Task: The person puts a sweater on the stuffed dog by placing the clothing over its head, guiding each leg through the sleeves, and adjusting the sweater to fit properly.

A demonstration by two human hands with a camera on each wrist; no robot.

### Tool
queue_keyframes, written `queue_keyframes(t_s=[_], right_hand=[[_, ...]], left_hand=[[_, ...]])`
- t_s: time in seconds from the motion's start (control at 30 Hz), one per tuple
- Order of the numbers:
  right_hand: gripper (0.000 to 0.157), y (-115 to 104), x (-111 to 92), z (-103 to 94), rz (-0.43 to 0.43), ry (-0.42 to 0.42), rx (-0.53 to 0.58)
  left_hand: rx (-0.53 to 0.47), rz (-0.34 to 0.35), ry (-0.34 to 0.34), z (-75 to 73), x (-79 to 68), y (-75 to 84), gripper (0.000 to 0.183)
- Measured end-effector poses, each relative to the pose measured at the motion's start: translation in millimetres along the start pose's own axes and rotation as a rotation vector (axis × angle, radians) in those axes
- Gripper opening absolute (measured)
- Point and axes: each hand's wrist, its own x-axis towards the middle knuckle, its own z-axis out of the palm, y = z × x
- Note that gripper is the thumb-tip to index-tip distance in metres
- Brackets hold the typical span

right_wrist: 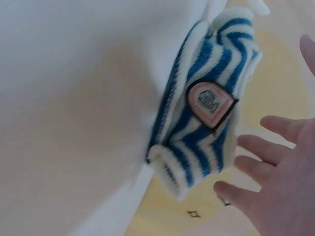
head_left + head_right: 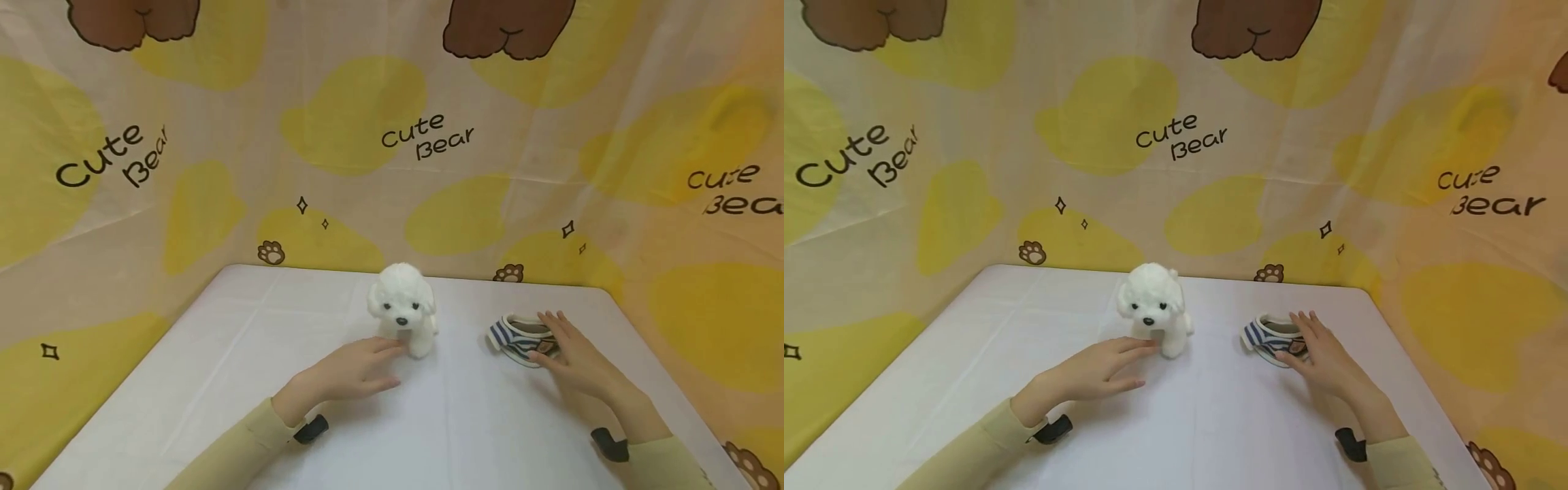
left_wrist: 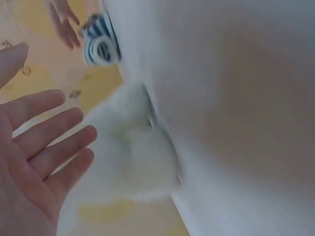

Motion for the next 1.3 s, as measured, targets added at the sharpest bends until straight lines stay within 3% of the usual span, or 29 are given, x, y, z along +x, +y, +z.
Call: queue_keyframes(t_s=[0.17,0.3,0.5,0.7,0.83,1.0,1.2,1.3], right_hand=[[0.077,11.9,0.9,-1.1,-0.011,0.043,-0.006],[0.063,18.2,3.6,-0.8,-0.083,0.135,-0.034],[0.049,27.3,9.2,-0.6,-0.247,0.309,-0.069],[0.046,35.9,13.9,-2.8,-0.307,0.405,-0.089],[0.043,39.4,16.9,-3.7,-0.323,0.384,-0.080],[0.038,41.8,19.1,-5.0,-0.302,0.305,-0.065],[0.030,44.3,18.8,-6.6,-0.219,0.173,-0.024],[0.026,44.5,17.2,-7.2,-0.209,0.149,-0.012]], left_hand=[[0.021,0.129,0.004,9.1,37.1,24.1,0.050],[0.053,0.196,0.030,18.1,70.4,36.5,0.049],[-0.001,0.189,0.090,24.9,116.9,49.7,0.047],[-0.047,0.138,0.155,34.0,158.6,55.8,0.045],[-0.044,0.109,0.154,43.3,183.2,57.0,0.042],[-0.092,0.044,0.096,50.9,205.9,54.5,0.036],[-0.079,0.018,0.021,59.4,220.8,48.8,0.032],[-0.049,0.027,0.007,61.8,223.8,48.9,0.029]])
